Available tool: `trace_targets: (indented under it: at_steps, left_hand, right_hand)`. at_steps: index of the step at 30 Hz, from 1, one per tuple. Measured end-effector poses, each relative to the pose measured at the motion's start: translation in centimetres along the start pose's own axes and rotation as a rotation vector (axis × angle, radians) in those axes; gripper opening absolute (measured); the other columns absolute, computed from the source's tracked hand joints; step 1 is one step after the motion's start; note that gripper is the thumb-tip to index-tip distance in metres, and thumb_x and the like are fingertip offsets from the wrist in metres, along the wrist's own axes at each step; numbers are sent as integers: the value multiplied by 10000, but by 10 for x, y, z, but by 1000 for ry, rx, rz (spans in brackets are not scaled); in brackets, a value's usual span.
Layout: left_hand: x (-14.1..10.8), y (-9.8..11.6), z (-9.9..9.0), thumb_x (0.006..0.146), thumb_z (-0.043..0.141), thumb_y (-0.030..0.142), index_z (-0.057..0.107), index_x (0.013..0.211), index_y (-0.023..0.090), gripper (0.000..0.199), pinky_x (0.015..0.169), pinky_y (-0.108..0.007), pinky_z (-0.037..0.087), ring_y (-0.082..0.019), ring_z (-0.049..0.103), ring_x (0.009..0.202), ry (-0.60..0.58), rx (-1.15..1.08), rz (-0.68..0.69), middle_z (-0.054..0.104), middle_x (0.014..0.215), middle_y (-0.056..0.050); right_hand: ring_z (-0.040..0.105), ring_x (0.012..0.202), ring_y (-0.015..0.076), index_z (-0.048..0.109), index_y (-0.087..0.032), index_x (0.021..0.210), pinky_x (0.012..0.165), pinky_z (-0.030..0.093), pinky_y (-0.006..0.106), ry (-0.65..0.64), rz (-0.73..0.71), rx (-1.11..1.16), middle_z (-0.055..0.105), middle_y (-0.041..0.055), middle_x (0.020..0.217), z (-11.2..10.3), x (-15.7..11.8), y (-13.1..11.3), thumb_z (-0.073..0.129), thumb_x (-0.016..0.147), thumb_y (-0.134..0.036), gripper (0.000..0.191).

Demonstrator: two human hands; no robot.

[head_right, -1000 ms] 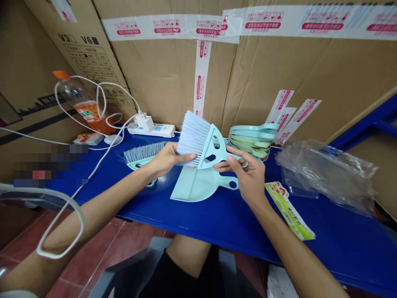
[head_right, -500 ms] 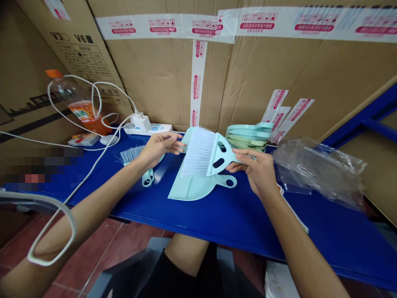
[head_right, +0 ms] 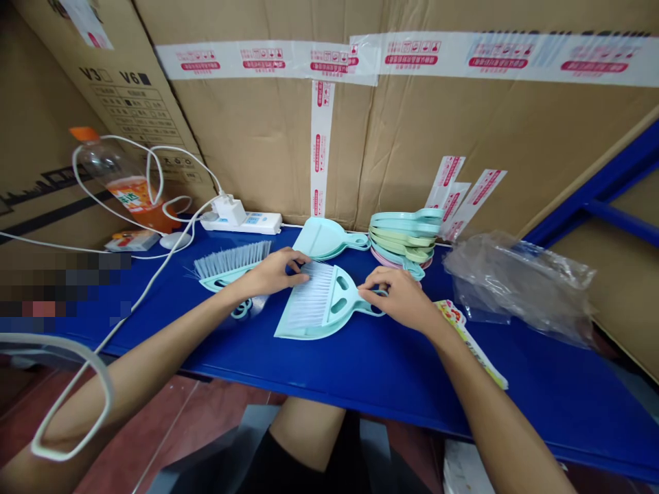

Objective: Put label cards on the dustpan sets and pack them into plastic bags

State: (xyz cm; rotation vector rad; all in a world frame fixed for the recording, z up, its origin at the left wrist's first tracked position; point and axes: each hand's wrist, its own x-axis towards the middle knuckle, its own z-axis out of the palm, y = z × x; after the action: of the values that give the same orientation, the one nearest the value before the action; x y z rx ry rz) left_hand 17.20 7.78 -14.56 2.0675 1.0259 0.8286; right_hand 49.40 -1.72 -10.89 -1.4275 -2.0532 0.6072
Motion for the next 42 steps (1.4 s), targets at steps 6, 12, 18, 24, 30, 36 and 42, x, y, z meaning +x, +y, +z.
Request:
trace_targets:
  at_steps: [6, 12, 18, 24, 30, 36, 42]
  left_hand:
    - [-3, 0, -1, 711, 981, 311, 834, 1104, 172, 442, 501, -274, 589, -227, 742, 777, -44, -144, -81, 741, 1081, -128]
    - [-2, 2, -9, 704, 1037, 321, 811, 1168, 157, 542, 464, -351, 673, -222, 747, 704, -108, -340, -222, 713, 989, -97]
    - [0, 7, -14, 677, 1063, 339, 751, 1101, 156, 557, 483, -330, 644, -211, 739, 688, -116, -399, -292, 724, 919, -73]
    - [2, 23, -21, 782, 995, 436, 734, 1193, 168, 556, 637, -299, 601, -238, 746, 932, 21, -525, -172, 760, 1121, -134]
    - [0, 28, -19, 735, 1044, 462, 623, 1507, 172, 926, 1110, -487, 553, -324, 696, 1268, 76, -612, -197, 743, 1302, -169]
    - [-2, 32, -5, 748, 1033, 353, 750, 1270, 173, 621, 1135, -508, 577, -330, 759, 1245, 10, -705, -107, 798, 1330, -160]
    - [-1, 33, 0, 724, 1016, 271, 793, 1190, 178, 525, 1019, -480, 647, -302, 827, 1071, 87, -734, -62, 859, 1129, -112]
  right_hand:
    - [665, 795, 210, 922, -250, 992, 657, 487, 329, -143, -52, -9, 794, 104, 1014, -10, -3, 1, 805, 895, -681, 457]
    - [713, 736, 207, 895, -218, 1230, 547, 531, 276, -288, 144, 119, 825, 96, 935, -15, -7, 7, 897, 837, -653, 586]
    - [825, 766, 263, 894, -161, 1145, 634, 692, 326, -359, 355, 557, 848, 132, 900, -14, -8, 1, 983, 786, -598, 572]
    - [858, 943, 292, 907, -187, 1124, 921, 739, 454, -28, 280, 789, 871, 129, 1066, -14, -4, -1, 1065, 717, -497, 536]
    - [832, 1052, 278, 909, -227, 1066, 1129, 657, 588, 191, 179, 928, 865, 73, 1128, 0, 1, 1, 1098, 667, -442, 491]
    - [797, 986, 224, 897, -235, 1046, 1040, 700, 509, 162, 176, 948, 831, 48, 1090, 11, 3, -5, 1074, 699, -447, 444]
    - [781, 828, 211, 862, -214, 1053, 765, 709, 393, 185, 200, 951, 803, 34, 891, 26, 5, -9, 1062, 716, -473, 469]
